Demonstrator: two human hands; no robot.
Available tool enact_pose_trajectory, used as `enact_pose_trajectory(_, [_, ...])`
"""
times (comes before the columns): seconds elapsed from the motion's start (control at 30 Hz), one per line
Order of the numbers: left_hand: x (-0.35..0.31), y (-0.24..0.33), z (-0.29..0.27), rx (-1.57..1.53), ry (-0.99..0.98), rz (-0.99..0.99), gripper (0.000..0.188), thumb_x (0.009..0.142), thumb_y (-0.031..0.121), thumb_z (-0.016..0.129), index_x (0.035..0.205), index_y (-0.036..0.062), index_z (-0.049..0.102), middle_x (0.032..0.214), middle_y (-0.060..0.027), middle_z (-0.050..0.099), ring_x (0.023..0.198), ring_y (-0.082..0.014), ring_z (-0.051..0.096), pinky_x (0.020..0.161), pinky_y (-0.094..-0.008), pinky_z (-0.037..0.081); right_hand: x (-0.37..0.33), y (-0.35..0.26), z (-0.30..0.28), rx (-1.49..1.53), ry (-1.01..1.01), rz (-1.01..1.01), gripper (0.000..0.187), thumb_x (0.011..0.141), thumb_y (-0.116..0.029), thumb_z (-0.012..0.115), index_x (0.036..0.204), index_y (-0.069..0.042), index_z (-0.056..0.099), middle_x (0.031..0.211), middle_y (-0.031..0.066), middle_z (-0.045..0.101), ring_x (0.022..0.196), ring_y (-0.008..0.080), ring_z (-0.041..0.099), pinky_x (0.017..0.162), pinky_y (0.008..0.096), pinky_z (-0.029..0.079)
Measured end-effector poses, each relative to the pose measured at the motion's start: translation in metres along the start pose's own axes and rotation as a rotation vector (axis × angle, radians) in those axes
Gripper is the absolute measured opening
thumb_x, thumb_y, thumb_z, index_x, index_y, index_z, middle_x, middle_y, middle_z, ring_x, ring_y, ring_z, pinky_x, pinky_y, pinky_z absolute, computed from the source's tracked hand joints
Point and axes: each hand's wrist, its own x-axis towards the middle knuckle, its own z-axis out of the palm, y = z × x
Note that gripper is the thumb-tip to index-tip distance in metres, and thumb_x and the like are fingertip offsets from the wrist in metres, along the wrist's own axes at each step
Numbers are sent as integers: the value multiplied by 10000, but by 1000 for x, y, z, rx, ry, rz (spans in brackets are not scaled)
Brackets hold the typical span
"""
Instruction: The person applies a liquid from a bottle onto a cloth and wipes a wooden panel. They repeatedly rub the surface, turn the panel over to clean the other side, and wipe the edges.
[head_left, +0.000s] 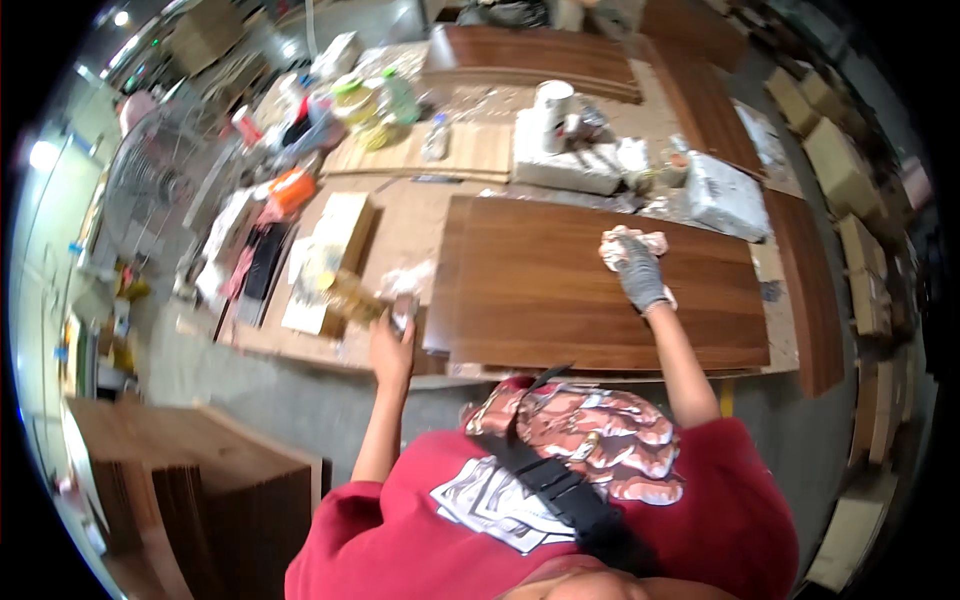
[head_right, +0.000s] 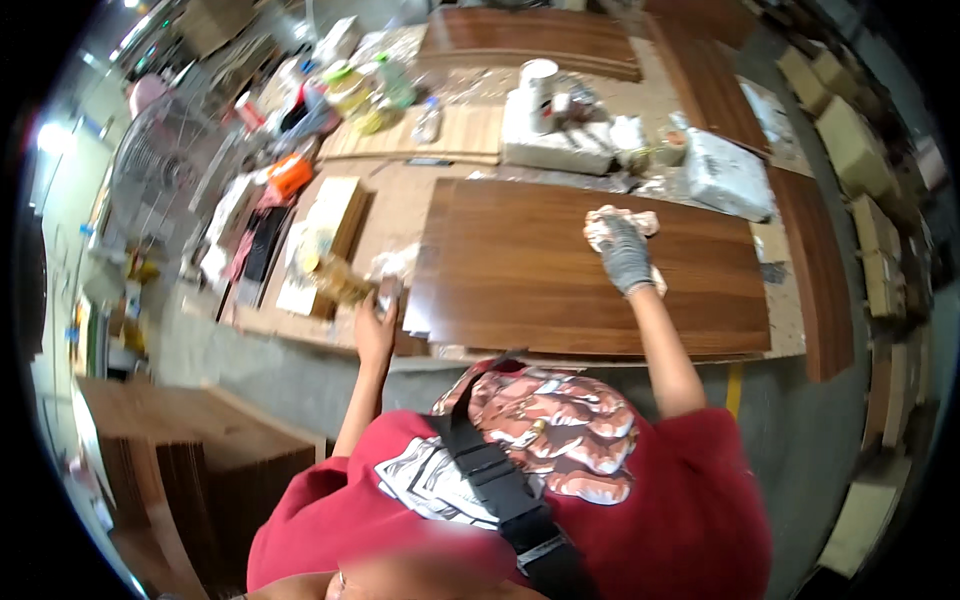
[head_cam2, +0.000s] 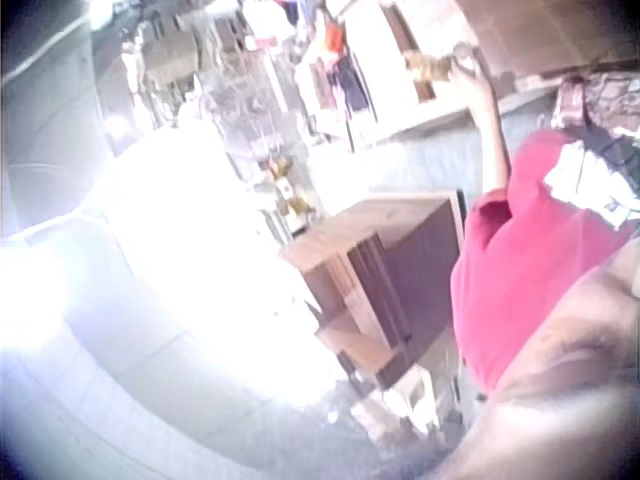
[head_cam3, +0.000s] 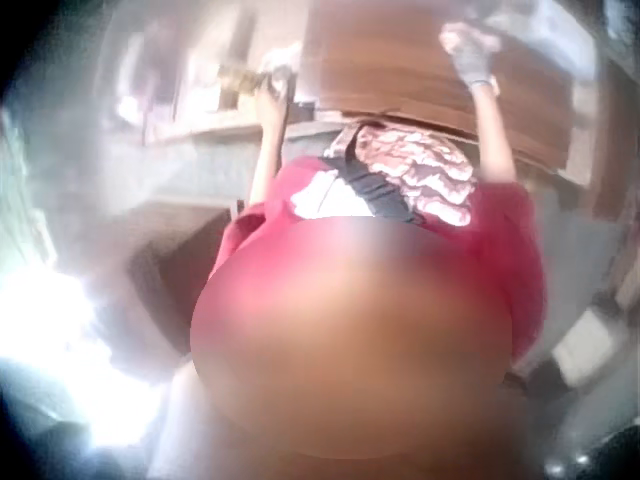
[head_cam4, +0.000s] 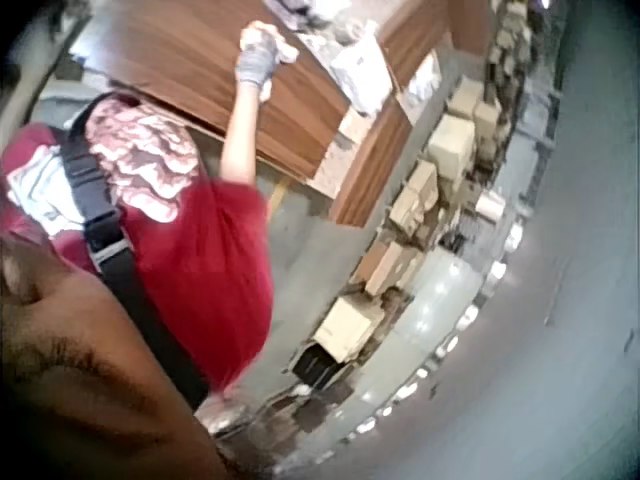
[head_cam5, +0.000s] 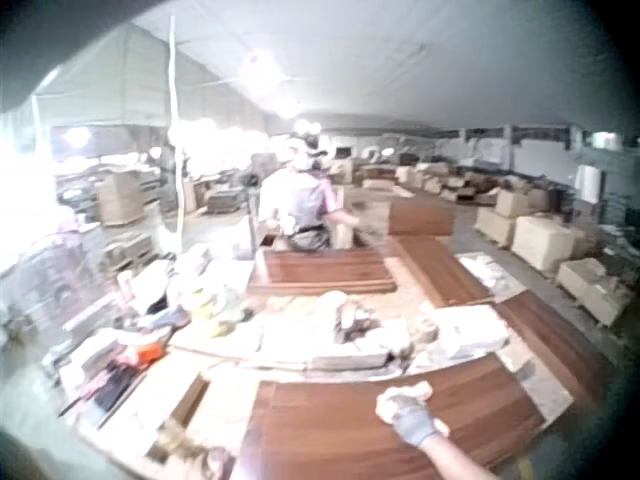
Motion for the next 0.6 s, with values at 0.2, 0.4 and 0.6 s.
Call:
enact_pose_trajectory(0.2, [-10,11,-48,-1217,-268,-439,354,991,323,635,1123,-5,645,891,-42,624,716,-111,500,653,-256,398,-66,-79,65,1138,-106,7,401,872,-69,648,1267,-12,616,1289,154,635,1244,312,566,1128,397,385])
enact_pose_trajectory(0.4, [-15,67,-49,-1826,-672,-499,478,1009,340,557,1377,41,495,1143,-133,640,765,-133,530,640,-247,448,-61,-157,64,1082,-396,-138,474,996,-110,585,1451,-21,485,1454,131,532,1365,232,474,1155,335,362])
enact_pose_trajectory(0.6, [-31,132,-26,-768,-200,184,784,811,77,817,1484,12,420,1157,-82,584,986,-147,578,863,-278,489,-53,-153,65,1430,-501,21,442,1008,-233,608,1381,-15,516,1349,72,588,1266,160,544,1086,314,437])
